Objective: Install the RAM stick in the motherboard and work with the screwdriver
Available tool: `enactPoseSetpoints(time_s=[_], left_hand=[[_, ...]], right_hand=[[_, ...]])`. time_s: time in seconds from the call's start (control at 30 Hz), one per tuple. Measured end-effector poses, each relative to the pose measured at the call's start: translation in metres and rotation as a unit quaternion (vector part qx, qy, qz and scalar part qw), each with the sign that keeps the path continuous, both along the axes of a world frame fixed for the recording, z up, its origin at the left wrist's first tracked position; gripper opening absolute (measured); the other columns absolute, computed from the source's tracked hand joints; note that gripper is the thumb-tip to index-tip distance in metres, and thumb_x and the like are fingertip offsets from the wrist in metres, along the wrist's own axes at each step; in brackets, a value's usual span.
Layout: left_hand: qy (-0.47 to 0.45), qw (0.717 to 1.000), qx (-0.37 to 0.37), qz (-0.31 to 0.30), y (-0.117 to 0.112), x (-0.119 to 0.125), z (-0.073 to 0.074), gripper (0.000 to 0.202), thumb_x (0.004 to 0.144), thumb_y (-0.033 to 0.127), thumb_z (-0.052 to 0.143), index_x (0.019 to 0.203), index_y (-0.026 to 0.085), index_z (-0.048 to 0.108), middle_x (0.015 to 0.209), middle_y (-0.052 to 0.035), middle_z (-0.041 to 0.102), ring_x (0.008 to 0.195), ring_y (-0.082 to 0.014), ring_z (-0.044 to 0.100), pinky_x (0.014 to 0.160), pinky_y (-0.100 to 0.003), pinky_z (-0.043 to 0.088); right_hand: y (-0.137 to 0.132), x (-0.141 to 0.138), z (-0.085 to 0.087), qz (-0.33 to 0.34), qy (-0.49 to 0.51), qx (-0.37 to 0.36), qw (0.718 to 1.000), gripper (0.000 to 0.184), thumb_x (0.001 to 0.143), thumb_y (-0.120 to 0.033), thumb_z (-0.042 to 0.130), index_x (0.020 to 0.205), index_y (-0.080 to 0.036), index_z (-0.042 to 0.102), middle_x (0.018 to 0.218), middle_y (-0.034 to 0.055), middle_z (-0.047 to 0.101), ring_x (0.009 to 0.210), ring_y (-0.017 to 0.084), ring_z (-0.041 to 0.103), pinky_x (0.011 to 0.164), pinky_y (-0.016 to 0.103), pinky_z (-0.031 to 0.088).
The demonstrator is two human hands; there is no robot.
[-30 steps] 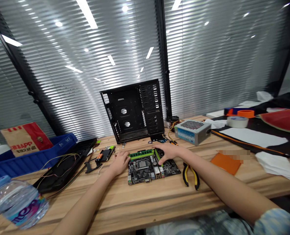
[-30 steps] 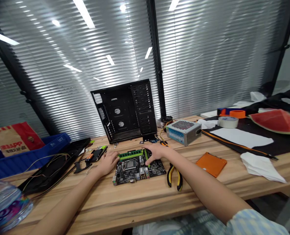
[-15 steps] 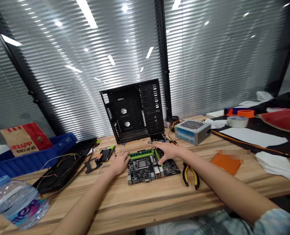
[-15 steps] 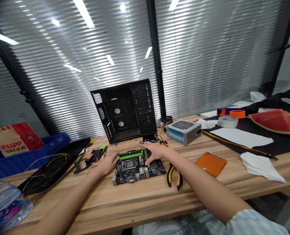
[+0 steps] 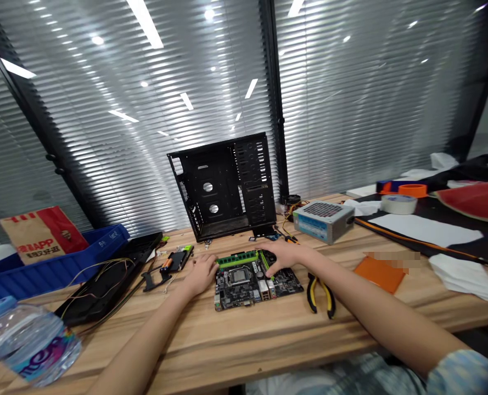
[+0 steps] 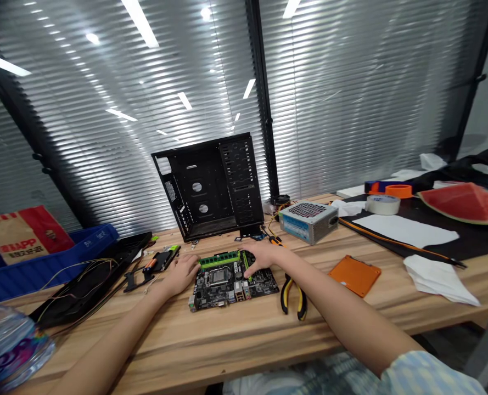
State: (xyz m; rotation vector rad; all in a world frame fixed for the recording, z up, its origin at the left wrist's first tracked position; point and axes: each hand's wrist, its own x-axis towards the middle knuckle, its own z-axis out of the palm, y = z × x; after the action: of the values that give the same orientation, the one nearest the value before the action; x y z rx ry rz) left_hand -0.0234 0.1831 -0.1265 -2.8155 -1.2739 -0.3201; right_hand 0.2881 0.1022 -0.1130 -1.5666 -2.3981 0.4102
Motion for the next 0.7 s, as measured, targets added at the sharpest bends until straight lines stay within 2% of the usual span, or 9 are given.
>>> enactPoseSetpoints(time_s=[0.2,0.57,0.7], left_hand=[[0.004,1.000,0.001,-0.001,-0.0005,0.0000,0.0010,0.030,0.097,0.034,0.032,0.113,0.022,0.055,0.125,-0.0101,0.059,0.120,-0.0255,0.048,0.099,-0.051,0.032],[0.012,1.000,0.004,0.005,-0.0024,0.0014,0.0025,0.031,0.097,0.034,0.032,0.113,0.023,0.056,0.124,-0.0102,0.059,0.120,-0.0263,0.049,0.099,-0.051,0.032],[0.012,1.000,0.000,0.005,-0.0033,0.0017,0.0036,0.032,0.097,0.034,0.032,0.114,0.022,0.056,0.125,-0.0109,0.059,0.119,-0.0260,0.049,0.099,-0.051,0.032]], right_hand=[[0.0028,0.0015,-0.0034,-0.008,0.005,0.007,1.000,0.105,0.056,-0.065,0.077,0.145,-0.022,0.041,0.145,0.0142,0.046,0.130,0.036,0.045,0.107,0.044,0.036],[0.0028,0.0005,-0.0038,-0.002,0.017,0.028,0.999,0.095,0.055,-0.065,0.078,0.134,-0.021,0.049,0.139,0.0141,0.051,0.123,0.035,0.051,0.100,0.041,0.042],[0.0051,0.0020,-0.0075,0.004,0.024,0.034,0.999,0.103,0.054,-0.067,0.077,0.139,-0.019,0.045,0.143,0.0163,0.046,0.127,0.036,0.048,0.103,0.042,0.040]])
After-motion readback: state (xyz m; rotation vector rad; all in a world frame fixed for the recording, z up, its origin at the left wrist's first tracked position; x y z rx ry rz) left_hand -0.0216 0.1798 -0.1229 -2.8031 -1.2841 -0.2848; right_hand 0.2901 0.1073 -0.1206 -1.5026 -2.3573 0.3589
